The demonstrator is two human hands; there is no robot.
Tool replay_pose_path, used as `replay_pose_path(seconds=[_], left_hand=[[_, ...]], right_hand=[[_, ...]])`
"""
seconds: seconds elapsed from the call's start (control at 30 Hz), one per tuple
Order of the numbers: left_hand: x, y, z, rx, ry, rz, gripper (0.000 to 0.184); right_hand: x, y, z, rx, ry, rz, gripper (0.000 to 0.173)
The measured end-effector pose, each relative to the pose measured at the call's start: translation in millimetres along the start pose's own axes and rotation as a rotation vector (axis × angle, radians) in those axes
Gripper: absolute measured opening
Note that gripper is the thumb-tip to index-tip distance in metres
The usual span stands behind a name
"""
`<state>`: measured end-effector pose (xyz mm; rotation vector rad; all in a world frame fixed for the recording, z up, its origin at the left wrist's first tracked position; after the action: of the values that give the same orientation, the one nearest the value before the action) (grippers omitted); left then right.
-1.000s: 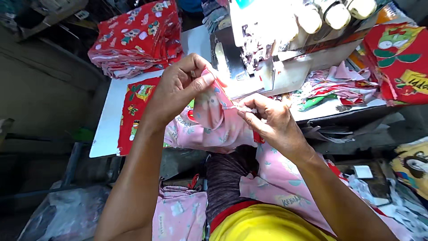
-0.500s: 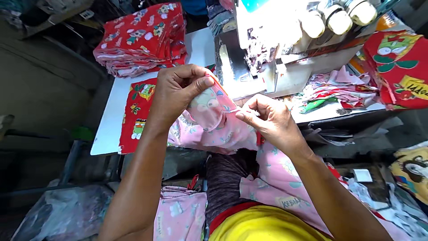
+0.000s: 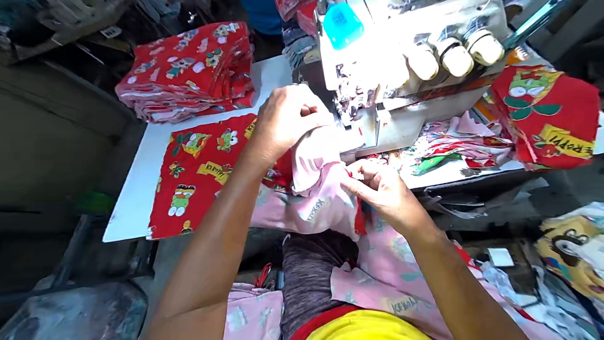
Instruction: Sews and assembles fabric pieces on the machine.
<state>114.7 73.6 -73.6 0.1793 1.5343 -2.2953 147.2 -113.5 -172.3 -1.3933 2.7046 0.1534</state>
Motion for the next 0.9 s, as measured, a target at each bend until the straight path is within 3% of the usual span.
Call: replay_pose_path(seconds=[0.2,0.43,0.63,0.77,0.9], left_hand=[[28.4,22.2,30.3,-0.298,-0.055,0.299,0.018],[92.0,61.3,39.9,-0.309,-0.157,0.318,0.048],[68.2,66.4,53.3,-0.258,-0.037,0.263,0.049],[50.9,48.3,32.3,-0.136,-0.1,0.242,0.043],[1.8,35.4,1.6,-0.07,-0.14,0.158,0.035]], right_hand=[[-3.5,-13.5,12.9,-0.049,0.033,-0.024,0.018],[-2.8,-20.9,24.0,-0.143,-0.046,-0.08,0.03],[8.2,-41.4,20.8,-0.082,-0.088,0.051,0.023],[5.3,-36.0,13.2,-0.058,-0.099,0.034,0.025],[-6.5,-36.9,10.2,0.062,-0.102,0.127,0.019]])
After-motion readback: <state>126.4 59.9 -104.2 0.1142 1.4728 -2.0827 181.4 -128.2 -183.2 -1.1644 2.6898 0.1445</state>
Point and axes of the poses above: each hand's wrist, its own x-axis away from the middle knuckle, its own y-axis out of the palm, z = x × y, the point moved 6 cm from there along -x, towards the middle knuckle, and after that the axes turned 3 degrees about z, right-handed, at the moved point
